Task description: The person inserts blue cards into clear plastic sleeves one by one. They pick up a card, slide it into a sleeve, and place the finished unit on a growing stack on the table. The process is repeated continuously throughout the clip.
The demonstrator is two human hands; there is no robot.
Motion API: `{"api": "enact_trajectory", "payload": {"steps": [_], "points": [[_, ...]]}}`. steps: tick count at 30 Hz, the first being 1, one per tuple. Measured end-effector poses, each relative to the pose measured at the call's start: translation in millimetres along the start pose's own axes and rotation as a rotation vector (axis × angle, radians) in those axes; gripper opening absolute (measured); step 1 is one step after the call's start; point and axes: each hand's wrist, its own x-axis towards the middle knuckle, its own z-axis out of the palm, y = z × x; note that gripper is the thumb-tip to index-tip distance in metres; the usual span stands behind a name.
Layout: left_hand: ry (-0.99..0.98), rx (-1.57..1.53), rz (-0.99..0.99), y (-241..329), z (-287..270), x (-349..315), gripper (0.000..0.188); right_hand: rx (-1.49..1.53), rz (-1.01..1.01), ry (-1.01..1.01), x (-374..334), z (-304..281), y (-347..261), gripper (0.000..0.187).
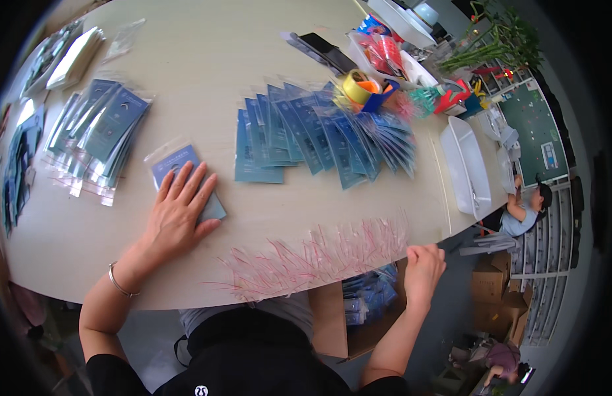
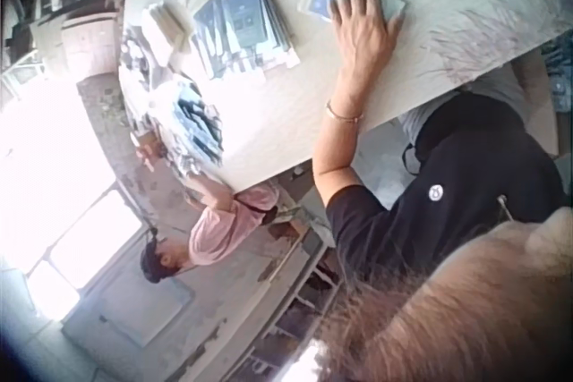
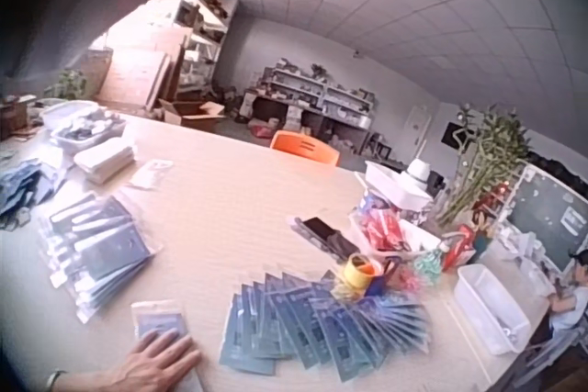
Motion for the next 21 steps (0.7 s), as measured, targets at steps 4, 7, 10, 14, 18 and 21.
{"api": "enact_trajectory", "payload": {"steps": [4,7,10,14,18,21], "points": [[-0.033,-0.033,0.026,-0.2,-0.9,-2.8,0.072,0.521,-0.347,0.184,14.9,-21.9,-88.2,0.01],[-0.008,-0.048,0.058,-1.7,1.6,-2.0,0.075,0.784,-0.748,-0.094,25.7,10.4,-161.9,0.025],[0.001,-0.101,0.058,-2.0,-0.1,-1.8,0.076,0.886,-0.877,-0.29,26.6,42.2,-211.6,0.028],[0.059,-0.105,0.079,-3.1,3.9,-1.5,0.079,0.925,-1.172,-0.242,30.9,50.0,-233.3,0.027],[0.097,-0.062,0.087,-0.6,-0.3,-3.0,0.069,0.87,-1.365,-0.02,31.3,59.3,-230.2,0.018],[0.127,-0.146,0.09,-2.1,-2.1,-5.3,0.055,0.855,-1.33,-0.001,25.6,64.1,-229.8,0.013]]}}
